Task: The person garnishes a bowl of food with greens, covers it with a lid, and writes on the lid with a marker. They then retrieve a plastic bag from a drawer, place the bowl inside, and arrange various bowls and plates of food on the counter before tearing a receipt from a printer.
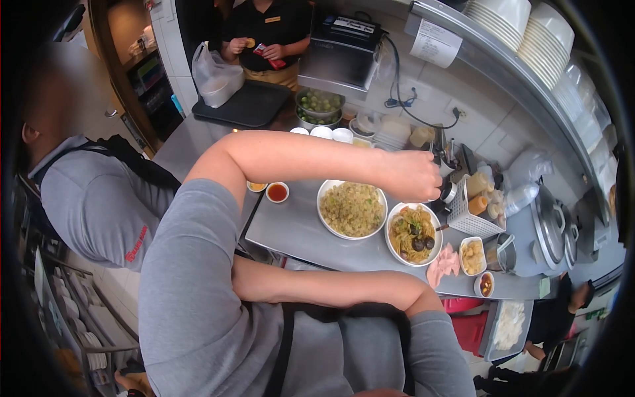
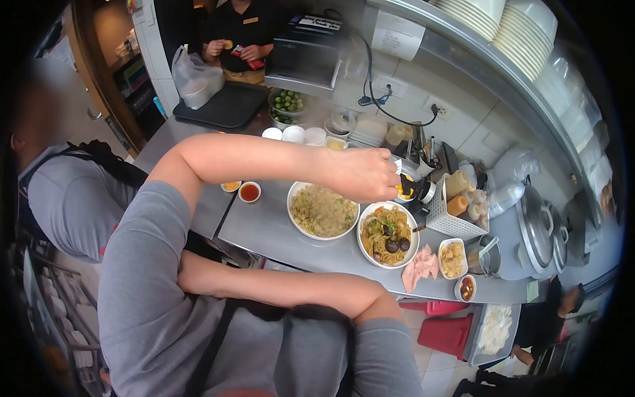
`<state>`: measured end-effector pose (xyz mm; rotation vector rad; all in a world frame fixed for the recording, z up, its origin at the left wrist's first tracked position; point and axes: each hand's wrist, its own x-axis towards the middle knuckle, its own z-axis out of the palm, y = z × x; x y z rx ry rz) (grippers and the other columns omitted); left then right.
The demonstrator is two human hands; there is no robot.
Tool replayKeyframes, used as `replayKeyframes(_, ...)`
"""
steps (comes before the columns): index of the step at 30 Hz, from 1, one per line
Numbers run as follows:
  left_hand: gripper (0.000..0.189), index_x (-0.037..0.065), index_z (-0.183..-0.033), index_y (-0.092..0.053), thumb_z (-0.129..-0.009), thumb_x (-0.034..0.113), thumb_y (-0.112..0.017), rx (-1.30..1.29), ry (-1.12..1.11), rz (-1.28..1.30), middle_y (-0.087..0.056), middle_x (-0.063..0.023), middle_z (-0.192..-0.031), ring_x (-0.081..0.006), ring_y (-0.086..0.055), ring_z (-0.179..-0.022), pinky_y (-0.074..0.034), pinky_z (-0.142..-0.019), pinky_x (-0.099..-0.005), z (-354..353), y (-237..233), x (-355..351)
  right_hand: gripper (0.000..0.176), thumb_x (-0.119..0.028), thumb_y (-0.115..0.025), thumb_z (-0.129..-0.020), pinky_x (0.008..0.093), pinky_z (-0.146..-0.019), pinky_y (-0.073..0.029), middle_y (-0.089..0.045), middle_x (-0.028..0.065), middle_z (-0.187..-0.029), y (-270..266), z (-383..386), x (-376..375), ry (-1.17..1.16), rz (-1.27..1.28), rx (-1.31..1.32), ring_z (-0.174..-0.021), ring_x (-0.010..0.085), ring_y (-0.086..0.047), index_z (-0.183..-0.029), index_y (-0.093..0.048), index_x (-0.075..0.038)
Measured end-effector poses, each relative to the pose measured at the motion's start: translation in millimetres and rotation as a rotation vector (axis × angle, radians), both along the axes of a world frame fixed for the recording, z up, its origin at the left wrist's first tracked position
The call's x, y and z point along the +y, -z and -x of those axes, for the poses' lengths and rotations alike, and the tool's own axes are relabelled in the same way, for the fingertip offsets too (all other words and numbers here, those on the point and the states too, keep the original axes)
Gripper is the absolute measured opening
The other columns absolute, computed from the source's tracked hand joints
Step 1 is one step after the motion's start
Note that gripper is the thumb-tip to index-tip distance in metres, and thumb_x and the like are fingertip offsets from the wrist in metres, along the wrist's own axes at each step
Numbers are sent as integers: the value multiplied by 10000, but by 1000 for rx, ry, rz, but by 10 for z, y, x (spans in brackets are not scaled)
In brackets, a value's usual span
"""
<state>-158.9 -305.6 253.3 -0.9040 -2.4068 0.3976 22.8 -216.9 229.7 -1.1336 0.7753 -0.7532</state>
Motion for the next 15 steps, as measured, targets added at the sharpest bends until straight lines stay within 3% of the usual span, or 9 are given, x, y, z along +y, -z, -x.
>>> replayKeyframes(15, 116, 72, -654, -537, -719, 166, -560, 9, 15, -13, -541, -23, -648, -179, -554, -667, -390, -630, -324, 77, -36, -22, 571, -28, -559, -716, 310, -1017, -282, -424, 229, -1279, 134, 34, -78, 6, 305, 127, -1221, 282, -381, -1247, -369, 68)
